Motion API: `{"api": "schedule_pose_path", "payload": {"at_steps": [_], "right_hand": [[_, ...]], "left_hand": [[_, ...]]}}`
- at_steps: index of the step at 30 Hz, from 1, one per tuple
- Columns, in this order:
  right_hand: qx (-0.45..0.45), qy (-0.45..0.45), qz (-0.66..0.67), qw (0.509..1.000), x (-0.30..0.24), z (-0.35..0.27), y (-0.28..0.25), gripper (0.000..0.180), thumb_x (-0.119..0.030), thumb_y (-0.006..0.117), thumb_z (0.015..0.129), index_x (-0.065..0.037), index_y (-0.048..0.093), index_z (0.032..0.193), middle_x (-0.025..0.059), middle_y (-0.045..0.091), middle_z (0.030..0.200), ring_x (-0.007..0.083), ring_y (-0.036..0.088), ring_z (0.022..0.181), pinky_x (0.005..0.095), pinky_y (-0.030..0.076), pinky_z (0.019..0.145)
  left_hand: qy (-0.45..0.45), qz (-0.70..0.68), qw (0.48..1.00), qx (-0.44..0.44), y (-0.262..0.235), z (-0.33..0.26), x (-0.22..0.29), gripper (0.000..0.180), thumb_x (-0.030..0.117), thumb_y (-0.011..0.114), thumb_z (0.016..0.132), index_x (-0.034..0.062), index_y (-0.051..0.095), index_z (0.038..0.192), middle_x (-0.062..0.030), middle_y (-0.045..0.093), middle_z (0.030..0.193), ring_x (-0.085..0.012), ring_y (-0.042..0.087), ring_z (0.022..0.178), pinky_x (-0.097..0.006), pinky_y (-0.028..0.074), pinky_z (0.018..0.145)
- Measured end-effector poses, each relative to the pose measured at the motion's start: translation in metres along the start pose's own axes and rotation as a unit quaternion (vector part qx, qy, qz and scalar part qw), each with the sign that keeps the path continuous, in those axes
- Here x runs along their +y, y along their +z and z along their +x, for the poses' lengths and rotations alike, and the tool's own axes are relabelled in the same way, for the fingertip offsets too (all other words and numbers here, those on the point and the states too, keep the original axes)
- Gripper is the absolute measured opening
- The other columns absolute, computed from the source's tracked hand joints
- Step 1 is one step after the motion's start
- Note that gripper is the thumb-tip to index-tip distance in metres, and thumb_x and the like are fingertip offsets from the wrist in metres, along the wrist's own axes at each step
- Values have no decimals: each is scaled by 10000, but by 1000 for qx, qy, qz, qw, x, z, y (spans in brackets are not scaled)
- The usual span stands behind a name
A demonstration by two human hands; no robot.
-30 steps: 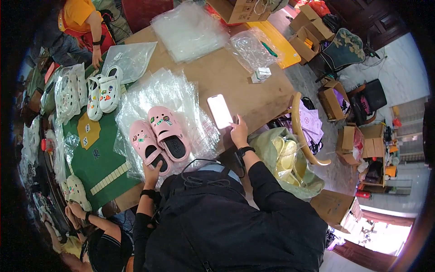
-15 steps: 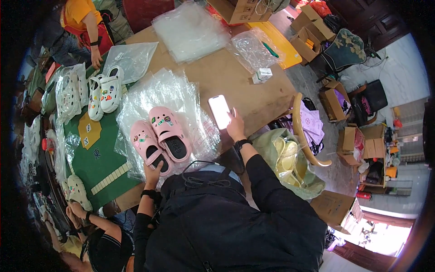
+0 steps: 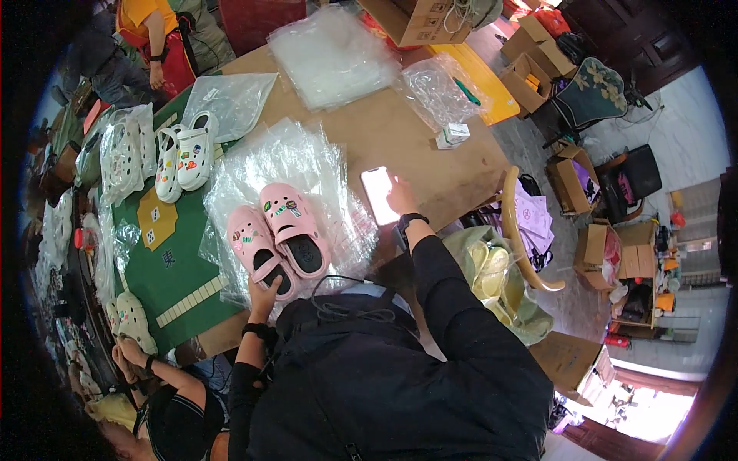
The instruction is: The recorder is packing various pairs of decorative clog-style shoes into plastic bags at a packing station.
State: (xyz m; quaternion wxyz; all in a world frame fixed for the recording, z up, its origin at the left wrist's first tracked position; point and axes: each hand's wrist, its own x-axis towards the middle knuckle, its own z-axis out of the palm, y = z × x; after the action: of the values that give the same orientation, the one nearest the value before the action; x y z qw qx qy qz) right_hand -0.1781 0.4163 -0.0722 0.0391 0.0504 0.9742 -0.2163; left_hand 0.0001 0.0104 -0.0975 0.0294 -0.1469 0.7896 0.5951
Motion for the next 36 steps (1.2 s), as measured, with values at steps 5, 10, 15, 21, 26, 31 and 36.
{"api": "schedule_pose_path", "payload": {"at_steps": [5,10,15,21,26,31,36], "right_hand": [[-22,31,-49,998,9,5,1,572,-82,486,778,-165,373,1332,153,485,1207,335,469,1074,406,407,906],[-15,33,-10,999,-4,1,3,556,-61,462,772,-161,396,1315,164,482,1207,328,475,1077,415,404,908],[6,28,6,1000,7,-1,9,576,-46,467,757,-171,392,1314,167,476,1213,317,471,1095,425,401,910],[-27,-9,-35,999,-11,0,7,559,-168,506,805,-214,351,1339,205,427,1259,355,450,1117,432,386,927],[-52,-4,-53,997,-30,-4,12,536,-267,505,818,-345,353,1326,252,163,1412,445,370,1172,510,338,954],[-61,5,-74,995,-37,-1,12,533,-270,492,816,-380,354,1319,240,85,1438,477,334,1189,553,320,954],[-30,10,13,999,-32,-3,15,535,-212,511,801,-291,388,1316,246,122,1430,440,338,1207,528,336,953]], "left_hand": [[-3,17,1000,-14,7,1,18,634,188,750,687,-51,401,1159,-176,505,1089,-277,515,999,-366,418,867],[-4,34,999,9,-1,2,-4,645,208,756,681,-53,403,1154,-187,498,1094,-285,509,1007,-371,410,876],[15,57,998,23,4,3,-3,690,245,765,675,-64,392,1167,-203,493,1093,-298,496,1023,-376,391,895],[13,32,999,1,0,0,3,646,223,761,686,-56,407,1149,-186,514,1068,-288,515,994,-368,413,868],[4,5,1000,-9,4,0,15,577,167,754,689,-44,431,1118,-168,536,1028,-270,536,959,-360,435,837],[11,-5,1000,4,2,0,2,589,169,756,689,-40,425,1128,-172,526,1057,-269,528,979,-359,423,857],[-16,7,1000,1,-2,-2,4,620,163,755,691,-43,399,1154,-170,518,1077,-266,524,987,-356,420,865]]}}
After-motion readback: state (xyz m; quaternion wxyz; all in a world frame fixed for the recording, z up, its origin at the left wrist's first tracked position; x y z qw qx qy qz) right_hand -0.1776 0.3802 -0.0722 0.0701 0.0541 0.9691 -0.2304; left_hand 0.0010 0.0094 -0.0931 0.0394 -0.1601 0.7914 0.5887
